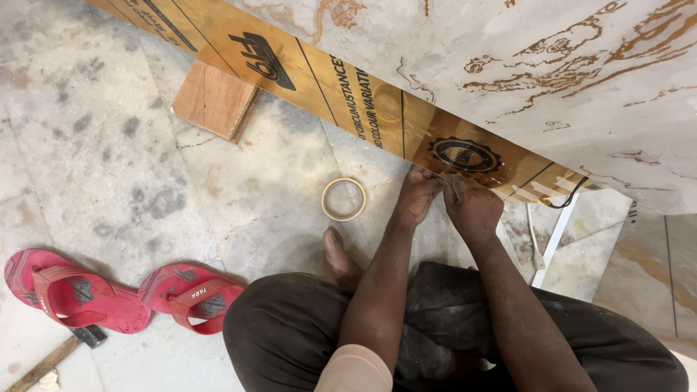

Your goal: The person sits on the floor and applies masking tape to the bottom edge of a large marble-patterned tile. They repeatedly tear off small pieces of tape and press them onto the tile's edge, working along the seam where the tile meets the floor.

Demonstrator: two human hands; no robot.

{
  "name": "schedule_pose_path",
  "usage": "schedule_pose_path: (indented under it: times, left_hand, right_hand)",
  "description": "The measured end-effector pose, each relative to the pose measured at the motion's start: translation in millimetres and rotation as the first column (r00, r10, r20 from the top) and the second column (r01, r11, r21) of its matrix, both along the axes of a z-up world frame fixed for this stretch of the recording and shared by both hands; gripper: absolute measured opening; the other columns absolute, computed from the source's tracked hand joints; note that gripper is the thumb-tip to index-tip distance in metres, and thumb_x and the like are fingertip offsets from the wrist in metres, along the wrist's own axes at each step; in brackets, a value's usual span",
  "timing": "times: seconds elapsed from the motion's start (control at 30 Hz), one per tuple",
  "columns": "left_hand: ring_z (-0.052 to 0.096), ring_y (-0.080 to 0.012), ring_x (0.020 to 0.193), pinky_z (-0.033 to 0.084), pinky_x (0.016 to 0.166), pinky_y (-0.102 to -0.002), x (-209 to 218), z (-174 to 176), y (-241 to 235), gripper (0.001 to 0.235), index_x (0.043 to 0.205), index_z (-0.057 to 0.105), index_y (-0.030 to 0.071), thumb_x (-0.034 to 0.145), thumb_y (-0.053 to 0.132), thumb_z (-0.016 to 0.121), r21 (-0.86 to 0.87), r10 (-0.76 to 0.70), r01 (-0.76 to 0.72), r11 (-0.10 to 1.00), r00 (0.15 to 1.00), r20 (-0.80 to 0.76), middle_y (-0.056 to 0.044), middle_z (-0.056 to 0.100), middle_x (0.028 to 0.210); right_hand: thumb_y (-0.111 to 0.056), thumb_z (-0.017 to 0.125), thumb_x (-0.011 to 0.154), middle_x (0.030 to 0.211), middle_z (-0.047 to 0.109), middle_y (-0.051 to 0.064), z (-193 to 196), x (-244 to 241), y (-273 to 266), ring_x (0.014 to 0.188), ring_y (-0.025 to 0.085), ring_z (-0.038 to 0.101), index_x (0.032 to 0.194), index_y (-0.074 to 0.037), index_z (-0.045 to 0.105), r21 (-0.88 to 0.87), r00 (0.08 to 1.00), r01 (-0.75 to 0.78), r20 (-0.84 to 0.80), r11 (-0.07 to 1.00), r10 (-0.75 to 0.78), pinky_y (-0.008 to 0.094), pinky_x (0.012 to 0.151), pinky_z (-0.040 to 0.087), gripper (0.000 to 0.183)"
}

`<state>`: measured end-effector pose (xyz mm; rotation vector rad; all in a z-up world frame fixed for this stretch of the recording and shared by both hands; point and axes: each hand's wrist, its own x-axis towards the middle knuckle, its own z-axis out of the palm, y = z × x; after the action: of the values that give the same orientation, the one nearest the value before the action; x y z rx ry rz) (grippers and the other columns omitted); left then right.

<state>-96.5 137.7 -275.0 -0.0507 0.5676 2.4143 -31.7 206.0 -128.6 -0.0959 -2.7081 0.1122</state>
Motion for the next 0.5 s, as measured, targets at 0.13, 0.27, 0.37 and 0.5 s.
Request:
schedule_pose_path:
  times: [0.13, 0.27, 0.37, 0.5]
  left_hand:
    - [0.064, -0.0175, 0.114, 0.052, 0.100, -0.032, -1.3, 8.9, -3.8, 0.062, 0.143, 0.050, 0.007, 0.087, -0.014, 0.061, 0.020, 0.002, -0.001, 1.000, 1.000, -0.018, -0.007, 0.066, 0.127]
    - [0.064, -0.0165, 0.112, 0.052, 0.099, -0.032, -1.7, 12.4, -9.6, 0.058, 0.143, 0.051, 0.006, 0.090, -0.012, 0.064, 0.001, -0.008, 0.008, 1.000, 0.997, -0.077, -0.008, 0.067, 0.126]
    - [0.066, -0.0166, 0.106, 0.053, 0.096, -0.032, -5.5, 1.8, -7.6, 0.050, 0.138, 0.054, 0.002, 0.091, -0.010, 0.066, -0.033, -0.028, 0.024, 0.999, 0.990, -0.142, -0.010, 0.069, 0.121]
    - [0.068, -0.0168, 0.099, 0.055, 0.091, -0.032, -11.4, -17.6, -3.6, 0.037, 0.128, 0.059, -0.006, 0.093, -0.006, 0.073, -0.110, -0.055, 0.036, 0.993, 0.983, -0.177, -0.013, 0.071, 0.113]
  right_hand:
    - [-0.019, 0.075, 0.096, 0.088, 0.075, 0.006, -0.6, -0.3, 1.8, 0.072, 0.024, 0.071, 0.094, -0.010, 0.075, -0.003, 0.999, -0.027, -0.027, 1.000, 0.027, 0.036, 0.062, 0.054, 0.009]
    - [-0.018, 0.076, 0.096, 0.088, 0.075, 0.005, -2.7, 1.2, 3.1, 0.071, 0.023, 0.072, 0.094, -0.009, 0.075, 0.006, 0.999, -0.028, -0.037, 1.000, 0.028, 0.034, 0.062, 0.055, 0.009]
    - [-0.019, 0.077, 0.096, 0.088, 0.075, 0.005, -3.8, -0.1, 3.9, 0.072, 0.023, 0.072, 0.094, -0.010, 0.075, 0.023, 0.998, -0.034, -0.059, 0.999, 0.035, 0.035, 0.063, 0.055, 0.009]
    - [-0.019, 0.078, 0.094, 0.080, 0.072, 0.004, -1.3, -0.4, 3.9, 0.066, 0.023, 0.069, 0.093, -0.011, 0.076, 0.035, 0.998, -0.041, -0.042, 0.999, 0.043, 0.035, 0.059, 0.053, 0.009]
